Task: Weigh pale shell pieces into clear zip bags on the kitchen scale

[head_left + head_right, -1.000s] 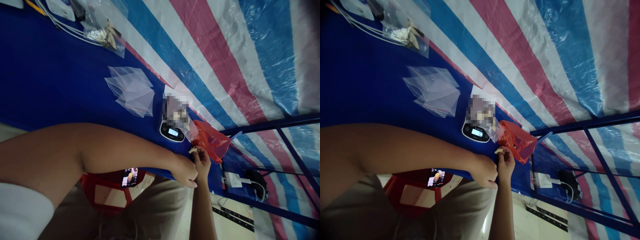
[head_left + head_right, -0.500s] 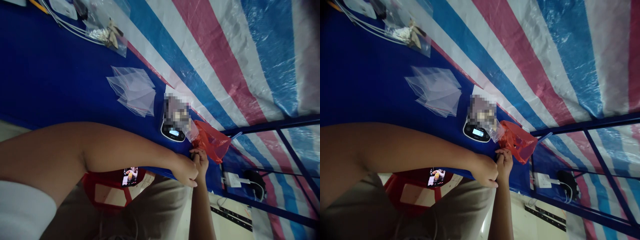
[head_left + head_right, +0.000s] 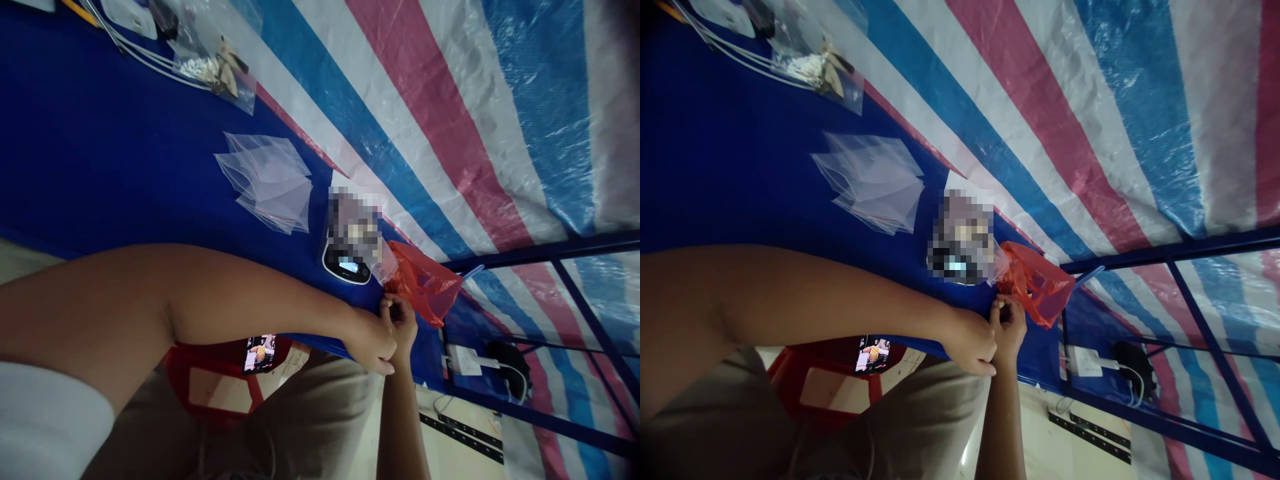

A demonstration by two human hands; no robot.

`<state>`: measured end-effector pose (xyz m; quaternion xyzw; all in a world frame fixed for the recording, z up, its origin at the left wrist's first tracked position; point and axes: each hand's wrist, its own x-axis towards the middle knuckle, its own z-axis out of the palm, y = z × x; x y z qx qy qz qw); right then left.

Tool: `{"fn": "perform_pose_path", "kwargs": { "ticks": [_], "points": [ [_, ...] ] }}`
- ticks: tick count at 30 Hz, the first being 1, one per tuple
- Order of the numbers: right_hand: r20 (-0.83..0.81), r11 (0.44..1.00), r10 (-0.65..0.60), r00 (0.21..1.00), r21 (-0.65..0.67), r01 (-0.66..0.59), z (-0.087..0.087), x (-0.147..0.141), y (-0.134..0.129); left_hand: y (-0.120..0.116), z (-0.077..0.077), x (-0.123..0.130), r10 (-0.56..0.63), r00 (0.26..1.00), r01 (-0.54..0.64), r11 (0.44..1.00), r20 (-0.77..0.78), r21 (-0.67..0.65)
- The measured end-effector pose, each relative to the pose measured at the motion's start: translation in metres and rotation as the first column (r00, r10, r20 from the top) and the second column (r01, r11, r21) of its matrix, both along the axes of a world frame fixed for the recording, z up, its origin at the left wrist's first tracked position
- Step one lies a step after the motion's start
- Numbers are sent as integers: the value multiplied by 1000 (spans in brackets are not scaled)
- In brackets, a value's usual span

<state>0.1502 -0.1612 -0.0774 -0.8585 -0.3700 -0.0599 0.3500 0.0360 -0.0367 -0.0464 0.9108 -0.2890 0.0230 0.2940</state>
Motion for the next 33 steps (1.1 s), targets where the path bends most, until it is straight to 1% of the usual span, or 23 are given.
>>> {"fn": "perform_pose_path", "kwargs": {
  "ticks": [4, 8, 12, 15, 18, 27, 33],
  "points": [
    [-128, 996, -36, 991, 76, 46, -4, 0, 0, 1, 0, 0, -9, 1000, 9, 1000, -23, 4],
    [-222, 983, -34, 974, 170, 73, -5, -1, 1, 0, -3, 2, -16, 1000, 16, 1000, -18, -10],
    [-231, 981, 2, 973, 190, 43, -6, 0, 2, -3, -8, 6, -13, 1000, 13, 1000, 3, -26],
    [-241, 968, 12, 970, 248, 50, -6, 1, 2, -5, -11, 9, -10, 1000, 11, 999, 18, -49],
    [-242, 955, 3, 970, 288, 69, -7, 1, 2, -6, -14, 11, -13, 1000, 15, 997, 29, -77],
    [-246, 939, -48, 968, 320, 128, -1, -4, 3, -7, -21, 18, -46, 998, 52, 987, 43, -151],
    [-268, 915, -38, 963, 379, 142, -1, -4, 5, -7, -22, 19, -57, 998, 63, 982, 39, -176]
  ]
}}
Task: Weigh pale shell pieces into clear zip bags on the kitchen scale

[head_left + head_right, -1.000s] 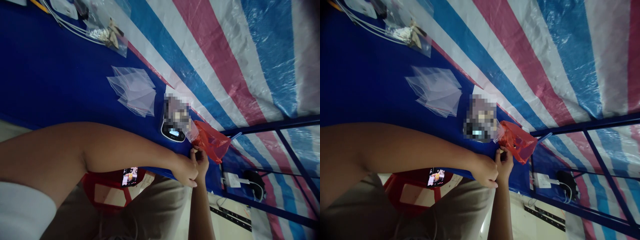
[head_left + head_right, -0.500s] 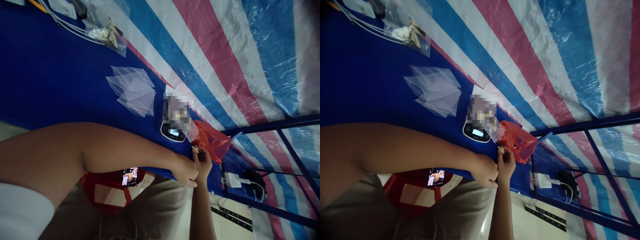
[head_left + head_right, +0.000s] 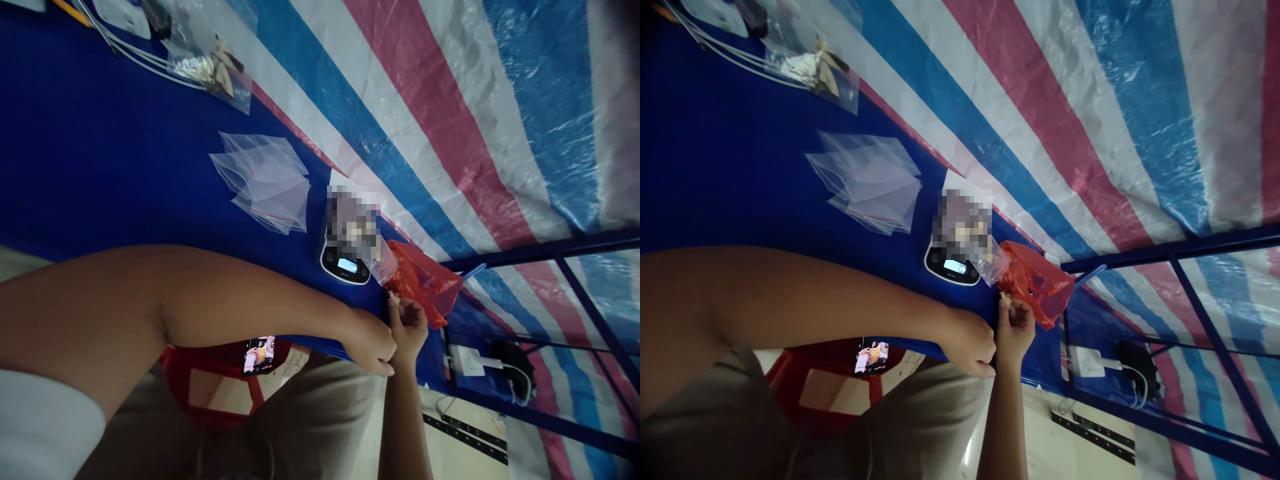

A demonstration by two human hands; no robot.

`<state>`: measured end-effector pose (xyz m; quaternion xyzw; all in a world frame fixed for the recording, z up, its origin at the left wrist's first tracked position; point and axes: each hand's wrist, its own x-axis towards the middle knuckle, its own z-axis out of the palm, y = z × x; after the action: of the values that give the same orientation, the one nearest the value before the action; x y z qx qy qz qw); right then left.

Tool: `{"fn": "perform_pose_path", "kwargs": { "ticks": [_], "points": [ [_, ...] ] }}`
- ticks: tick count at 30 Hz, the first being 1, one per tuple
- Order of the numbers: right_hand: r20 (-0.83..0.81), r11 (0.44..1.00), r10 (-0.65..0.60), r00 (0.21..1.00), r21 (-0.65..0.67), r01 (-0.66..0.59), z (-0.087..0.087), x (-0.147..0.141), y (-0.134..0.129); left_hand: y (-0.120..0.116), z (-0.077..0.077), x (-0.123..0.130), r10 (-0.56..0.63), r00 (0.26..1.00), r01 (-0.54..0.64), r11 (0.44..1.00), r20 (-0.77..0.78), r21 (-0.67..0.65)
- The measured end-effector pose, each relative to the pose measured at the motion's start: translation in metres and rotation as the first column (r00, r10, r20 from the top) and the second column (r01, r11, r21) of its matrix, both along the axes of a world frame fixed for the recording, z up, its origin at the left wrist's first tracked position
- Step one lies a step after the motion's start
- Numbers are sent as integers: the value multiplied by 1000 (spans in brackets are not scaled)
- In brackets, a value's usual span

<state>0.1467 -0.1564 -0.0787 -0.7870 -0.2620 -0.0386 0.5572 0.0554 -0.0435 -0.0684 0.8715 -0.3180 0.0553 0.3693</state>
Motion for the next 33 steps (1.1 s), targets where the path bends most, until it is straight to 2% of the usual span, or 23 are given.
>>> {"fn": "perform_pose_path", "kwargs": {
  "ticks": [4, 7, 15, 20, 22, 27, 33],
  "points": [
    [-5, 999, 34, 999, 34, -34, -3, 3, 0, 0, 0, 0, -7, 1000, 7, 1000, 3, 7],
    [6, 998, 66, 998, -1, -66, -5, 4, 0, -1, 0, -1, 7, 1000, -8, 1000, 8, 26],
    [60, 981, 23, 998, -193, -11, -4, 2, -2, 0, 4, -6, 32, 999, -34, 998, 24, 58],
    [218, 911, 43, 975, -408, 51, 2, -5, -5, 0, 5, -8, 43, 999, -45, 997, 28, 63],
    [225, 917, 58, 973, -398, 37, 5, -11, -6, 0, 4, -8, 42, 999, -43, 998, 32, 53],
    [138, 965, 32, 990, -264, 5, 19, -25, -6, -2, -1, -1, 10, 1000, -10, 1000, 27, 6],
    [83, 959, 95, 992, -276, -68, 38, -18, 0, -2, -3, 2, 8, 1000, -8, 999, 8, -31]
  ]
}}
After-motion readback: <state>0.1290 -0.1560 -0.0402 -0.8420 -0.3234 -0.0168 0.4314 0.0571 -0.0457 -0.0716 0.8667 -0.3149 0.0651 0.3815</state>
